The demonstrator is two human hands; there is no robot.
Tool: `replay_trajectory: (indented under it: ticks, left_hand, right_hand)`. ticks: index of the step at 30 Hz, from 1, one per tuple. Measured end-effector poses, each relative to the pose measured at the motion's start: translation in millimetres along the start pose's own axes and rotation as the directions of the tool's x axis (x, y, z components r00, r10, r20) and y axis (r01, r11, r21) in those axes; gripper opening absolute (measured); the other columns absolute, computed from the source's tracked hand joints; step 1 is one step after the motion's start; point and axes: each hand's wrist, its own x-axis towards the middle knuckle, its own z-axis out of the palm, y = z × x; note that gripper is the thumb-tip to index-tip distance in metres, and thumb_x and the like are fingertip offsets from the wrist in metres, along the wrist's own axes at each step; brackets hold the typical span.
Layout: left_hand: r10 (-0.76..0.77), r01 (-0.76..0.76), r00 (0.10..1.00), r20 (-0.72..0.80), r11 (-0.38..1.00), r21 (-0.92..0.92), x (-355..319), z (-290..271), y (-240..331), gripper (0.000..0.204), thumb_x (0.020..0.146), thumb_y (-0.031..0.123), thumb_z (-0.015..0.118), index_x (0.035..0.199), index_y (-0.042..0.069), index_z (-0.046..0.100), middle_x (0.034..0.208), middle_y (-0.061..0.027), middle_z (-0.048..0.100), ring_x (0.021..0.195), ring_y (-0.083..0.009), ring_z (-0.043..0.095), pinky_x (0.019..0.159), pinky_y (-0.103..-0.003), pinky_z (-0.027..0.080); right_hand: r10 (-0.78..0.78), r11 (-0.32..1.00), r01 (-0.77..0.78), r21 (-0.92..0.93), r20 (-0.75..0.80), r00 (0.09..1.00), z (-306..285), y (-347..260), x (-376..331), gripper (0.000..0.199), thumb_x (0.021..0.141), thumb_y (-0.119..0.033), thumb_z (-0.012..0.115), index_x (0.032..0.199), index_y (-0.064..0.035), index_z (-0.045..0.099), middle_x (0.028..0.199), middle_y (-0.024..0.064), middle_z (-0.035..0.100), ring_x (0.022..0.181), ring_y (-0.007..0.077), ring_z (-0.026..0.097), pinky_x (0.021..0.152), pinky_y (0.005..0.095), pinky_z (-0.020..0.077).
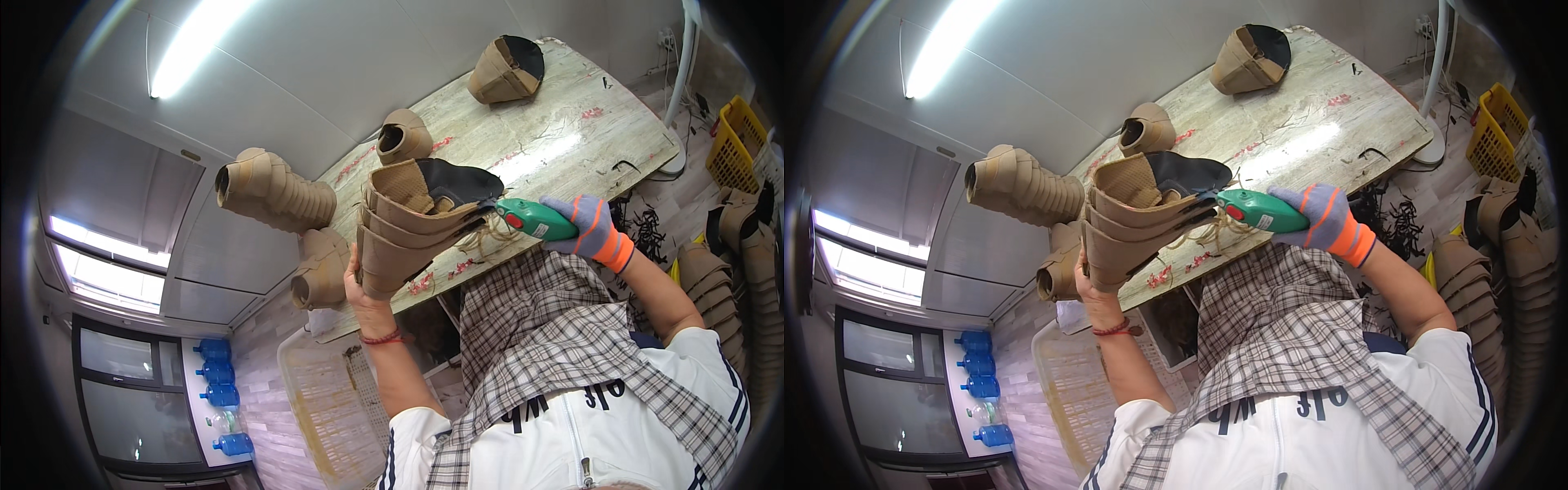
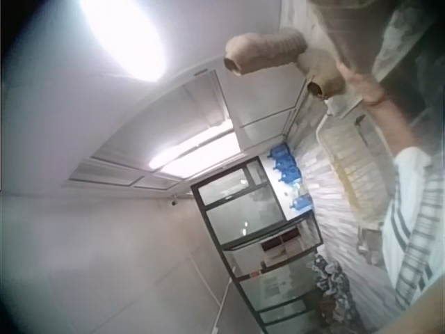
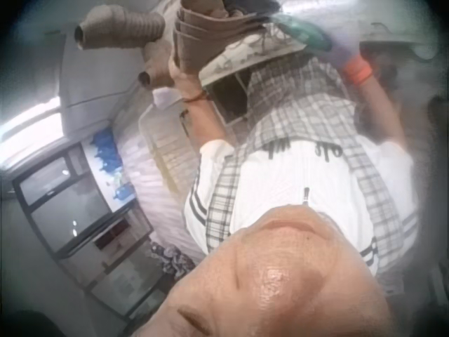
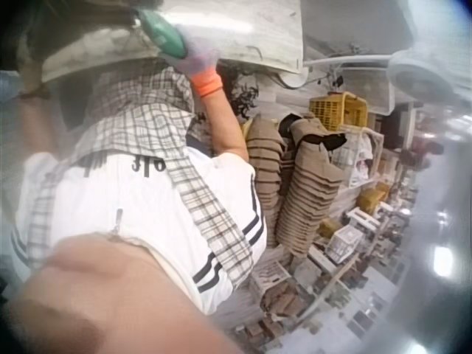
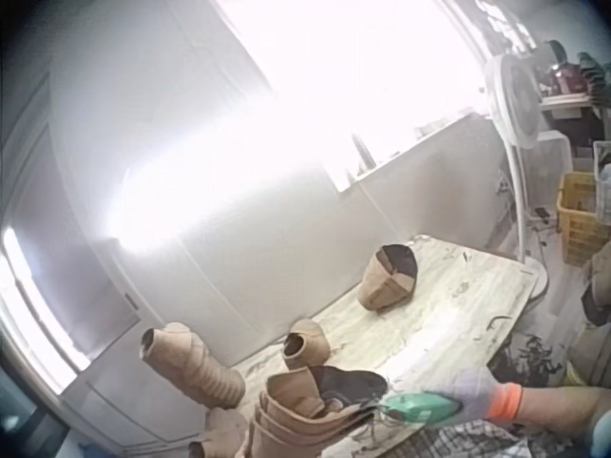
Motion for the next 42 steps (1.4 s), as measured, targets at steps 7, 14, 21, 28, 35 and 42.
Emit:
replay_trajectory:
  ticks: [7, 14, 21, 28, 35, 42]
  left_hand:
    - [0.115, -0.116, 0.965, -0.235, 0.993, 0.011, -9.7, 24.1, -23.9, 0.04, 0.098, 0.021, 0.052, 0.13, -0.002, 0.053, 0.129, -0.0192, 0.059, 0.117, -0.0353, 0.058, 0.101, -0.052, 0.045]
    - [0.531, -0.353, 0.84, -0.113, 0.692, 0.63, -31.2, 65.5, -78.3, 0.047, 0.089, 0.007, 0.065, 0.133, -0.001, 0.049, 0.133, -0.012, 0.055, 0.121, -0.0266, 0.054, 0.1, -0.043, 0.046]
    - [0.609, -0.349, 0.79, -0.068, 0.538, 0.767, -32.4, 42.1, -91.5, 0.05, 0.082, -0.007, 0.069, 0.129, -0.002, 0.053, 0.126, -0.0087, 0.06, 0.113, -0.0211, 0.057, 0.099, -0.034, 0.044]
    - [0.578, -0.249, 0.805, 0.13, 0.132, 0.959, -31.9, 32.4, -109.6, 0.041, 0.084, -0.002, 0.071, 0.122, -0.004, 0.056, 0.119, -0.01, 0.063, 0.105, -0.0197, 0.059, 0.093, -0.03, 0.044]
    - [0.54, -0.313, 0.746, 0.389, -0.231, 0.921, -30.7, 24.2, -117.9, 0.039, 0.085, 0.002, 0.071, 0.12, -0.005, 0.056, 0.116, -0.0127, 0.064, 0.102, -0.0222, 0.06, 0.091, -0.033, 0.045]
    - [0.562, -0.308, 0.711, 0.423, -0.291, 0.906, -36.0, 22.6, -126.0, 0.04, 0.084, 0.002, 0.073, 0.119, -0.003, 0.057, 0.118, -0.0085, 0.062, 0.104, -0.0192, 0.058, 0.093, -0.03, 0.043]
  right_hand:
    - [0.025, 0.999, -0.026, 0.039, 0.022, 0.999, 5.8, -20.8, 4.8, 0.069, 0.057, -0.03, 0.089, 0.119, -0.0097, 0.065, 0.07, 0.0109, 0.063, 0.06, 0.0314, 0.06, 0.058, 0.0359, 0.049]
    - [0.341, 0.762, -0.389, 0.518, 0.19, 0.921, 18.9, -50.9, 10.3, 0.064, 0.07, -0.023, 0.086, 0.126, -0.0039, 0.06, 0.101, 0.0124, 0.071, 0.086, 0.0135, 0.069, 0.077, 0.0272, 0.0541]
    - [0.472, 0.524, -0.582, 0.621, 0.358, 0.806, 9.9, -74.3, 30.7, 0.062, 0.074, -0.024, 0.085, 0.126, -0.0022, 0.06, 0.099, 0.0063, 0.07, 0.085, 0.0081, 0.063, 0.077, 0.0252, 0.0532]
    - [0.534, 0.472, -0.593, 0.652, 0.323, 0.781, 14.6, -69.5, 35.8, 0.059, 0.077, -0.026, 0.083, 0.124, 0.001, 0.06, 0.092, 0.0045, 0.069, 0.079, 0.0064, 0.061, 0.072, 0.0232, 0.0522]
    - [0.568, 0.405, -0.667, 0.626, 0.4, 0.72, 4.5, -73.8, 48.8, 0.053, 0.079, -0.026, 0.081, 0.12, 0.0012, 0.061, 0.081, 0.0016, 0.065, 0.067, 0.0045, 0.057, 0.06, 0.0209, 0.0479]
    - [0.558, 0.339, -0.723, 0.602, 0.49, 0.67, -5.7, -76.0, 50.9, 0.049, 0.079, -0.028, 0.081, 0.116, 0.0002, 0.063, 0.074, 0.0013, 0.063, 0.057, 0.0054, 0.054, 0.053, 0.021, 0.0452]
